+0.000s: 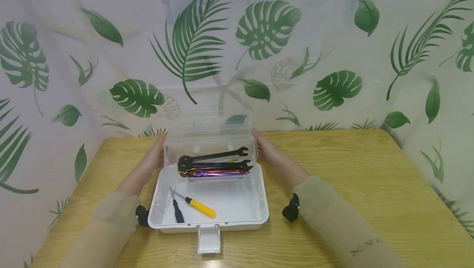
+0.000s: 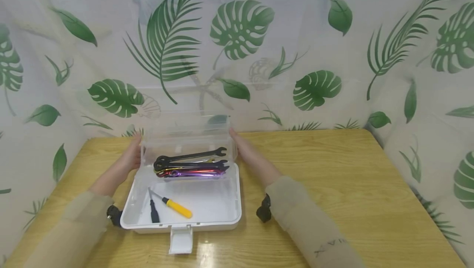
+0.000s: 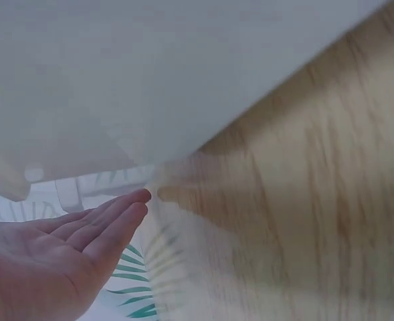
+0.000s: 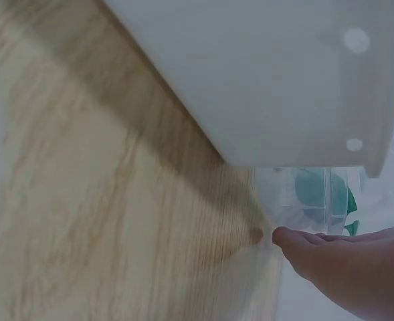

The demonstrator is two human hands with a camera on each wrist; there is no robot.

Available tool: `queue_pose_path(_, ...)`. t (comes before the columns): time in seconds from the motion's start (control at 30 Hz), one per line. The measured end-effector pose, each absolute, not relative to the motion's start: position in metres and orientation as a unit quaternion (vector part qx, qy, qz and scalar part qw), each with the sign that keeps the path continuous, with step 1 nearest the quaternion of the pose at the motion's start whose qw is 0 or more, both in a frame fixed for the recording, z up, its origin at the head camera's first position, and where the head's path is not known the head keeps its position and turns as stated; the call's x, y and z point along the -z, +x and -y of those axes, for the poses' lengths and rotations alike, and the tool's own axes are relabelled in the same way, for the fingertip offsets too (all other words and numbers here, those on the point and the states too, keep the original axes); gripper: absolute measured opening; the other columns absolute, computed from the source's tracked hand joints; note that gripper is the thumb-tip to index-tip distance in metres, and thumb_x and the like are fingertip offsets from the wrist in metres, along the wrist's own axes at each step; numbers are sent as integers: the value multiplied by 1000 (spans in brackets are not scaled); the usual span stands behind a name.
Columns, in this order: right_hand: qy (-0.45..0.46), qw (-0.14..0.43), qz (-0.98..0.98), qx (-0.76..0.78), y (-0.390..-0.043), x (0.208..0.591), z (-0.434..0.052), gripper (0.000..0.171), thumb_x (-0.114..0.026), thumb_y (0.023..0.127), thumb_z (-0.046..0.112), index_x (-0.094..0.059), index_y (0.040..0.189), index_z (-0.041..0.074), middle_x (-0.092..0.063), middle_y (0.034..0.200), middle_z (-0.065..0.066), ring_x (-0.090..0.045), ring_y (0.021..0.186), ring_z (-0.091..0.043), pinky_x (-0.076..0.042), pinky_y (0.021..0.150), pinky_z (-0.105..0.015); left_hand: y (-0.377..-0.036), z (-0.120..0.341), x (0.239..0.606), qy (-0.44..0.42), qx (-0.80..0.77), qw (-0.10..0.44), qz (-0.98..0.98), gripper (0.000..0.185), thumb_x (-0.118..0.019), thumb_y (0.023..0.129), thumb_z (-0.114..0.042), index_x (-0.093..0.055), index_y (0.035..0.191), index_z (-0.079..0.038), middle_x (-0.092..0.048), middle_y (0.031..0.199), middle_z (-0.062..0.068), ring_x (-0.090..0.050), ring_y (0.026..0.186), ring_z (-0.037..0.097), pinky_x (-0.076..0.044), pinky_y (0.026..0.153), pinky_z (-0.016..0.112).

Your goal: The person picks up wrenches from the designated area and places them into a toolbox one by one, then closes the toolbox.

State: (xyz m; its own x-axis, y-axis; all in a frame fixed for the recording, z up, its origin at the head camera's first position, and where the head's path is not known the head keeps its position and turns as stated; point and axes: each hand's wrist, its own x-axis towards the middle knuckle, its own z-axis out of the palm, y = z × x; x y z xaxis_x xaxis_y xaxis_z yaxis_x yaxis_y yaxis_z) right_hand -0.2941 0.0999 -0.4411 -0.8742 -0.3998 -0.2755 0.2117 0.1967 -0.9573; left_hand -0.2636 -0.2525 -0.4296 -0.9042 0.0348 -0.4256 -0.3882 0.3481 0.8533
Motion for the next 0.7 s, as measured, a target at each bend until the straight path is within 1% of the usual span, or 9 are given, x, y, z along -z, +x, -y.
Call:
queue_pose_path(0.17, -81, 231, -737, 630, -293, 441, -100, 76, -15, 113, 54, -8, 171, 5, -11, 177, -25, -15, 165, -44, -13, 137, -55, -264, 249, 427, -128, -549, 183, -805, 100, -4, 107, -67, -12, 164, 14, -21, 169, 39, -27, 159, 51, -25, 134, 56)
queue_pose_path(0.27, -77, 222, -737, 633, -293, 442, -98, 74, -16, 114, 52, -5, 171, 6, -5, 179, -21, -11, 166, -43, -11, 137, -55, -264, 248, 426, -135, -555, 185, -800, 97, -6, 107, -66, -8, 164, 13, -19, 170, 39, -26, 160, 50, -24, 135, 55)
queue_pose_path(0.37, -63, 211, -734, 643, -293, 443, -95, 75, -19, 114, 50, -3, 171, 4, 1, 179, -19, -7, 166, -42, -9, 138, -54, -265, 247, 426, -138, -568, 190, -789, 95, -8, 108, -64, -5, 165, 11, -15, 171, 38, -22, 161, 50, -21, 136, 54)
queue_pose_path(0.43, -54, 205, -731, 649, -292, 444, -93, 75, -22, 113, 50, -6, 170, 3, 0, 179, -19, -7, 166, -42, -8, 138, -53, -264, 247, 425, -138, -579, 192, -780, 93, -10, 108, -63, -2, 166, 9, -13, 172, 37, -20, 162, 50, -18, 137, 54)
queue_pose_path(0.6, -50, 194, -721, 663, -291, 446, -92, 72, -23, 113, 48, -19, 169, 2, -18, 177, -21, -17, 165, -41, -13, 137, -54, -264, 247, 425, -136, -602, 192, -763, 90, -13, 109, -61, 1, 167, 6, -6, 173, 36, -14, 163, 50, -13, 138, 53)
queue_pose_path(0.67, -52, 191, -719, 666, -291, 446, -92, 72, -24, 113, 46, -20, 168, 1, -19, 177, -21, -16, 166, -40, -12, 138, -53, -264, 246, 425, -129, -611, 189, -758, 88, -13, 109, -60, -1, 168, 4, -6, 174, 34, -13, 164, 49, -13, 138, 54)
queue_pose_path(0.7, -51, 187, -720, 667, -291, 446, -92, 72, -25, 113, 46, -18, 168, 0, -15, 178, -21, -14, 166, -39, -11, 138, -52, -264, 246, 424, -123, -619, 185, -754, 85, -14, 110, -59, -2, 169, 2, -7, 175, 32, -13, 164, 48, -13, 138, 54)
